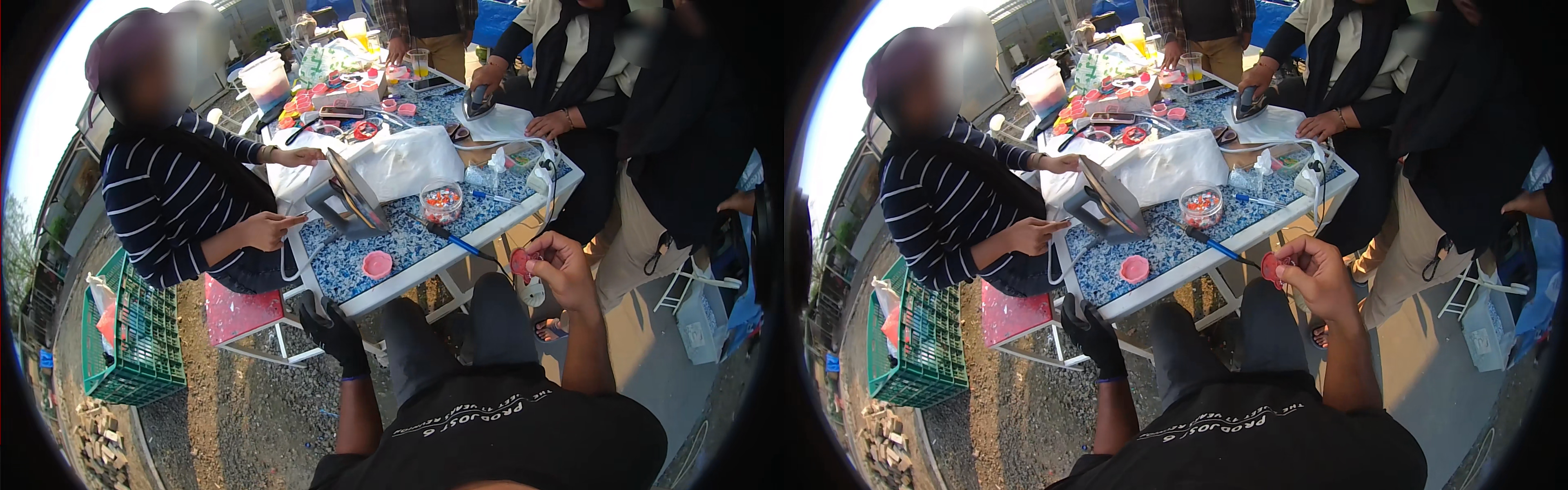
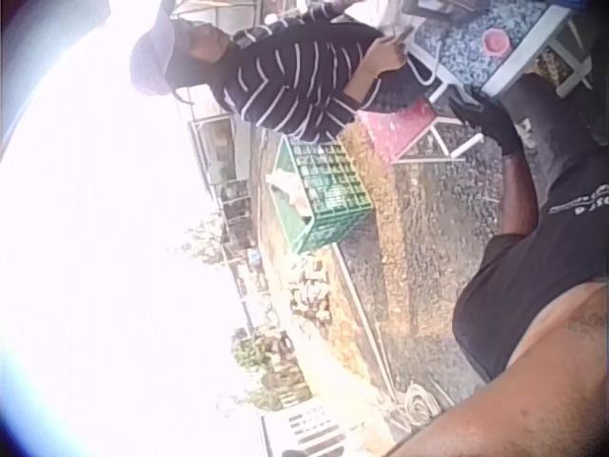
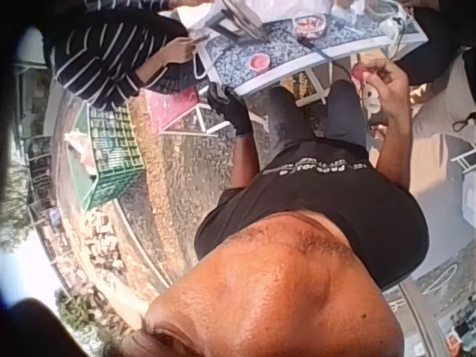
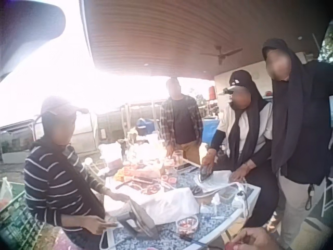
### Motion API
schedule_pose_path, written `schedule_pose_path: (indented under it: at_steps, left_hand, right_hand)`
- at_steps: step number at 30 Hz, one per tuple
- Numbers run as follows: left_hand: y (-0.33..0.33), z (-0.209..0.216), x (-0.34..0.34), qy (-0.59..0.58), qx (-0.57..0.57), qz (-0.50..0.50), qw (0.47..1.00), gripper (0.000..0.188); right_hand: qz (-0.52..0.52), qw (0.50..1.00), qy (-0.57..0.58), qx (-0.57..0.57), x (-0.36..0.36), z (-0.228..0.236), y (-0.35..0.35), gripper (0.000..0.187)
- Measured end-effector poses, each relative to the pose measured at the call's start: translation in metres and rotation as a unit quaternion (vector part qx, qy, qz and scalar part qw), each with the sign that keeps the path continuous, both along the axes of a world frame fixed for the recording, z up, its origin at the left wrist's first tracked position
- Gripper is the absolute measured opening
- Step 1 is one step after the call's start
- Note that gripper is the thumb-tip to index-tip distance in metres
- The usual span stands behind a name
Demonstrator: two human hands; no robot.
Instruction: Assembling small recycled foam or plastic components using a pointed tool.
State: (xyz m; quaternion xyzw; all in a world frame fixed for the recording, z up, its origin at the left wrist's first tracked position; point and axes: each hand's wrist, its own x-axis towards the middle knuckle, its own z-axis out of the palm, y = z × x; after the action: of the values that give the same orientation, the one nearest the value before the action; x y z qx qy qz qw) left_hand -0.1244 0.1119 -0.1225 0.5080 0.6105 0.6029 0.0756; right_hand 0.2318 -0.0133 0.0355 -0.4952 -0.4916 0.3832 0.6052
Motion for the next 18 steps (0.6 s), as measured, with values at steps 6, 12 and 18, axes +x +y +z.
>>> schedule_pose_path:
  at_steps: [6,12,18]
  left_hand:
    - [-0.009,-0.010,-0.015,0.132,0.005,-0.003,0.991,0.043]
    - [-0.060,0.043,-0.034,0.044,0.048,0.039,0.997,0.051]
    - [-0.103,0.102,-0.016,0.021,0.022,-0.102,0.994,0.050]
  right_hand:
    - [0.002,0.999,0.036,-0.005,-0.014,-0.004,-0.004,0.019]
    - [0.015,0.998,0.061,-0.023,-0.020,-0.003,-0.008,0.023]
    - [0.070,0.990,0.091,-0.081,-0.029,-0.024,0.011,0.025]
